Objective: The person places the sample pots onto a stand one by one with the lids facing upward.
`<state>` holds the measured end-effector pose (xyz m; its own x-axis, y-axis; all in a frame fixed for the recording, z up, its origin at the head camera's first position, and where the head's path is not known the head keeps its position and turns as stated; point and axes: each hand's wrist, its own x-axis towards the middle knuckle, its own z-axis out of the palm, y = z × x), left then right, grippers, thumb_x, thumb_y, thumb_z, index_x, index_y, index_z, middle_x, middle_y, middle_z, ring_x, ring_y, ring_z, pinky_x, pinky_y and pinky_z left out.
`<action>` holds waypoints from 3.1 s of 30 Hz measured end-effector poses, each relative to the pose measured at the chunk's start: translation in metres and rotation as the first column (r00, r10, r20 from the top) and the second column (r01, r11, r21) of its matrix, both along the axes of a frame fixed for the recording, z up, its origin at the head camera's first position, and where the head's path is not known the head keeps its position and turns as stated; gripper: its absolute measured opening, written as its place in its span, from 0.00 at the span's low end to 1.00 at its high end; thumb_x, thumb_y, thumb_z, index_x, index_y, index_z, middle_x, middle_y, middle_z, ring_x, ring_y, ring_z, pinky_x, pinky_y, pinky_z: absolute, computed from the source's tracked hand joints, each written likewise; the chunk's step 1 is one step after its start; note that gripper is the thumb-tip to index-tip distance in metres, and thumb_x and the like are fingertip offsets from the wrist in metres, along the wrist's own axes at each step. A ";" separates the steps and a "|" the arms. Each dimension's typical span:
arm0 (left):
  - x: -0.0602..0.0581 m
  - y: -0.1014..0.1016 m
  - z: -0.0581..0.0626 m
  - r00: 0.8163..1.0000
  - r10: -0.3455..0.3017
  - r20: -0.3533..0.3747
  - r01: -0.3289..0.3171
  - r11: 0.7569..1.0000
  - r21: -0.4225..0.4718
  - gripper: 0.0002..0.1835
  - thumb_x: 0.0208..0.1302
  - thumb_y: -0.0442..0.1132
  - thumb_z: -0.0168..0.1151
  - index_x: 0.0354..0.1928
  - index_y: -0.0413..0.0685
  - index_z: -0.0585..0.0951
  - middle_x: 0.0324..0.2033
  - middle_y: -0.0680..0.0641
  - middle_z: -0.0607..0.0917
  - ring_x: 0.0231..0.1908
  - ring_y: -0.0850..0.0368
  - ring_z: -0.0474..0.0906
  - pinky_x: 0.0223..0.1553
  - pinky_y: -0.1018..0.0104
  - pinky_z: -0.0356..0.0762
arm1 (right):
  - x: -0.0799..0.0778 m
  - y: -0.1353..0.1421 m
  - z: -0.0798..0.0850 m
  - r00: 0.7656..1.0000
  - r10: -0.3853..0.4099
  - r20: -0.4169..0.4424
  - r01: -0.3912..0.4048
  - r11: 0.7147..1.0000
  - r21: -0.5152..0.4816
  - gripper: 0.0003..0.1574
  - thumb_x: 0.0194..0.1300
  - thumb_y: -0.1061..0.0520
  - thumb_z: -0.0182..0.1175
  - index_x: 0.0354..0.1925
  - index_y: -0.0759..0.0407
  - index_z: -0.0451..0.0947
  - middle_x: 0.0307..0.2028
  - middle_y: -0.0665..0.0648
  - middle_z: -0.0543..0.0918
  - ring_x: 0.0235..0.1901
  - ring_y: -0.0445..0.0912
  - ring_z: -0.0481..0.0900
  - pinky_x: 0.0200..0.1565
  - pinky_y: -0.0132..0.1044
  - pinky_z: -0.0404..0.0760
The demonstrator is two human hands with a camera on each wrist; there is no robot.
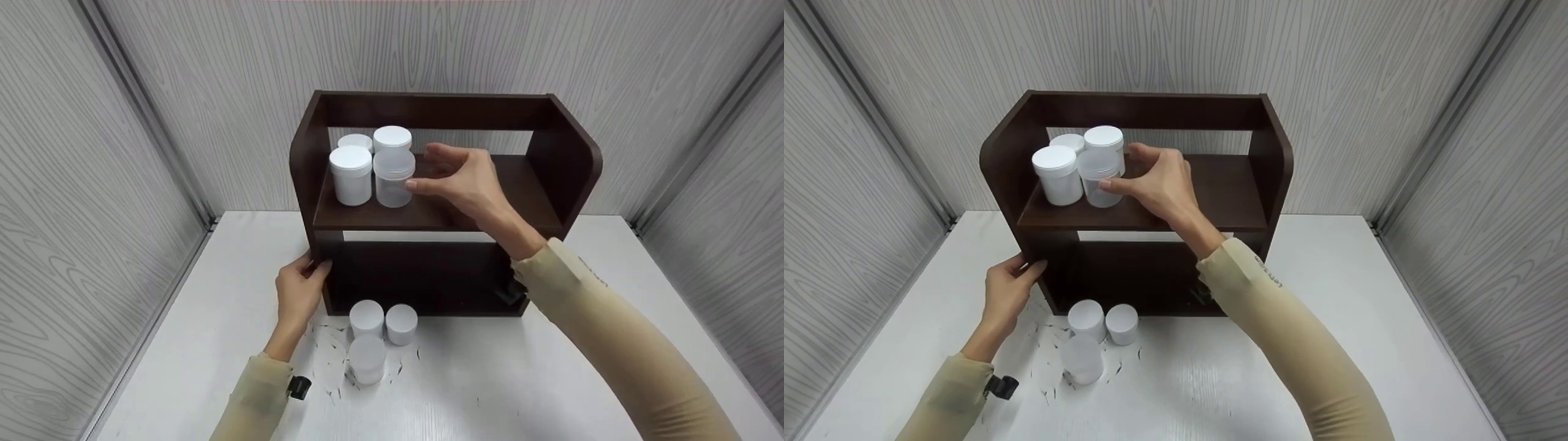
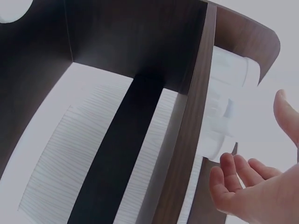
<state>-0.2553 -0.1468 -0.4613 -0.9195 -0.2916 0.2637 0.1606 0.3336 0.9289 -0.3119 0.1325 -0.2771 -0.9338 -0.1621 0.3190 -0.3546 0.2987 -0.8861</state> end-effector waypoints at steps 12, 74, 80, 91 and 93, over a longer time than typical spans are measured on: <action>0.000 0.001 0.000 1.000 0.004 -0.002 -0.004 1.000 -0.009 0.21 0.71 0.36 0.67 0.62 0.32 0.82 0.54 0.34 0.87 0.53 0.43 0.87 0.48 0.64 0.86 | 0.049 0.029 -0.016 0.986 -0.026 -0.162 0.028 1.000 0.011 0.42 0.49 0.55 0.87 0.62 0.58 0.85 0.52 0.50 0.89 0.48 0.55 0.88 0.51 0.40 0.86; -0.001 -0.001 0.000 1.000 -0.010 0.001 0.010 1.000 0.012 0.25 0.72 0.36 0.67 0.65 0.29 0.79 0.57 0.33 0.85 0.54 0.41 0.86 0.54 0.54 0.86 | 0.109 0.060 -0.227 0.984 0.132 0.118 -0.147 0.980 0.134 0.39 0.57 0.53 0.82 0.63 0.65 0.82 0.52 0.63 0.88 0.48 0.65 0.85 0.51 0.61 0.85; -0.001 -0.001 -0.001 1.000 -0.017 -0.002 0.018 1.000 0.023 0.24 0.72 0.35 0.66 0.65 0.28 0.79 0.56 0.32 0.86 0.54 0.41 0.86 0.52 0.60 0.86 | 0.101 0.048 -0.233 0.981 0.161 0.108 -0.178 0.970 0.164 0.42 0.57 0.50 0.82 0.65 0.65 0.80 0.55 0.66 0.86 0.50 0.63 0.85 0.53 0.62 0.84; -0.001 0.000 0.000 1.000 -0.008 -0.001 0.008 1.000 0.018 0.24 0.71 0.35 0.67 0.65 0.29 0.79 0.56 0.32 0.86 0.54 0.42 0.86 0.54 0.57 0.86 | 0.082 0.032 -0.242 0.978 0.191 0.087 -0.204 0.961 0.189 0.45 0.55 0.50 0.83 0.65 0.70 0.79 0.58 0.66 0.86 0.53 0.62 0.84 0.54 0.62 0.83; -0.001 -0.001 0.000 1.000 -0.008 -0.002 0.008 1.000 0.018 0.24 0.71 0.35 0.67 0.65 0.29 0.79 0.56 0.32 0.86 0.54 0.41 0.86 0.54 0.57 0.85 | 0.079 0.029 -0.242 0.976 0.198 0.088 -0.212 0.957 0.196 0.46 0.55 0.50 0.84 0.65 0.70 0.79 0.58 0.65 0.85 0.54 0.62 0.84 0.54 0.61 0.83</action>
<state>-0.2564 -0.1476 -0.4609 -0.9213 -0.2886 0.2605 0.1654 0.3154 0.9344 -0.2330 0.1611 -0.5191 -0.8916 -0.4074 0.1975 -0.3692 0.4019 -0.8380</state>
